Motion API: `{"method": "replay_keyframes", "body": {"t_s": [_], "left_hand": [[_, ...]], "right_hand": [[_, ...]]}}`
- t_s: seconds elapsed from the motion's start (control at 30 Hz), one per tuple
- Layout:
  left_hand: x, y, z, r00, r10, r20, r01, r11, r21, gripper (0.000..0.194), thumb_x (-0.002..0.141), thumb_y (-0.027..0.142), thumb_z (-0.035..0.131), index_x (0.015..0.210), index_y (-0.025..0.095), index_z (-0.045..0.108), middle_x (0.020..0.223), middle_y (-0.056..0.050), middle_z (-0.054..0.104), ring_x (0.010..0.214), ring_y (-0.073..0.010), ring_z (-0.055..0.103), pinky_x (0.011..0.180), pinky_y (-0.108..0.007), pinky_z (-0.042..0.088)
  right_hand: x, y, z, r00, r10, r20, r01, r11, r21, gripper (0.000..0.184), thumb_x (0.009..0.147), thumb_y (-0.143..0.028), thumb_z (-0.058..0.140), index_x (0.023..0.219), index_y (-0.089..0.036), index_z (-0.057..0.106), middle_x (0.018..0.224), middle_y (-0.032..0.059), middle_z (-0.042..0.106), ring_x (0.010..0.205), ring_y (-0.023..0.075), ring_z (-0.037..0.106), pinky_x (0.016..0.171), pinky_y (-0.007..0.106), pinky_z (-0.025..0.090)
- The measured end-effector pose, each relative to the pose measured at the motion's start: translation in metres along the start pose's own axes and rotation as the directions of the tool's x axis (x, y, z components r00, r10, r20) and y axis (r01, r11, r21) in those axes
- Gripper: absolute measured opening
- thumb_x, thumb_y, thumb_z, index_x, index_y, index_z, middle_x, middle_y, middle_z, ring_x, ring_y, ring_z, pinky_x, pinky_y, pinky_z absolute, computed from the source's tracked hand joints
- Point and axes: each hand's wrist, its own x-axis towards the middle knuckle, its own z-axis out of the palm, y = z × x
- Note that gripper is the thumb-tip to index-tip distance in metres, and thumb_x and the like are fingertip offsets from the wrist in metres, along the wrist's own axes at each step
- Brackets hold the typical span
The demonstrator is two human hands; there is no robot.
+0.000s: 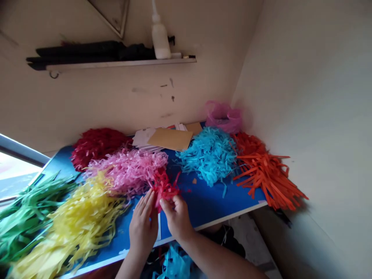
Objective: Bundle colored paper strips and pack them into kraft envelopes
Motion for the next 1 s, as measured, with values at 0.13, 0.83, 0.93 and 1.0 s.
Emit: {"method": "replay_keyframes", "body": {"t_s": [0.13, 0.83, 0.93, 1.0], "left_hand": [[0.017, -0.043, -0.035, 0.950, -0.277, 0.142, 0.295, 0.947, -0.130, 0.035, 0.096, 0.033, 0.043, 0.110, 0.017, 0.071, 0.100, -0.009, 0.078, 0.094, -0.0251, 0.074, 0.076, -0.033, 0.060], [0.052, -0.033, -0.018, 0.932, 0.061, 0.356, -0.095, 0.992, 0.080, 0.028, 0.091, 0.025, 0.050, 0.108, 0.024, 0.073, 0.091, -0.006, 0.079, 0.085, -0.0235, 0.072, 0.093, -0.045, 0.049], [0.062, -0.028, -0.041, 0.940, 0.131, 0.314, -0.172, 0.979, 0.107, 0.027, 0.090, 0.025, 0.051, 0.103, 0.026, 0.075, 0.096, -0.005, 0.078, 0.089, -0.0249, 0.071, 0.092, -0.045, 0.048], [0.066, -0.023, -0.065, 0.927, 0.236, 0.290, -0.284, 0.949, 0.134, 0.025, 0.089, 0.026, 0.053, 0.104, 0.028, 0.074, 0.100, -0.004, 0.078, 0.093, -0.0266, 0.070, 0.094, -0.047, 0.044]], "right_hand": [[-0.008, 0.013, 0.015, 0.966, 0.099, 0.237, -0.086, 0.994, -0.062, 0.050, 0.079, -0.056, 0.067, 0.108, -0.016, 0.065, 0.101, 0.0115, 0.073, 0.092, 0.0277, 0.068, 0.082, 0.038, 0.052], [-0.006, 0.024, 0.021, 0.974, -0.084, 0.211, 0.143, 0.947, -0.288, 0.063, 0.067, -0.006, 0.060, 0.129, -0.019, 0.055, 0.128, 0.0115, 0.062, 0.121, 0.0281, 0.056, 0.106, 0.045, 0.042], [-0.007, 0.019, 0.043, 0.895, -0.062, 0.441, 0.116, 0.989, -0.095, 0.055, 0.067, -0.015, 0.070, 0.121, -0.022, 0.060, 0.116, 0.0049, 0.068, 0.113, 0.0263, 0.060, 0.097, 0.040, 0.049], [-0.009, 0.012, 0.050, 0.770, -0.070, 0.634, 0.106, 0.994, -0.020, 0.048, 0.064, -0.028, 0.078, 0.110, -0.023, 0.067, 0.107, 0.0030, 0.070, 0.108, 0.0272, 0.061, 0.093, 0.040, 0.050]]}}
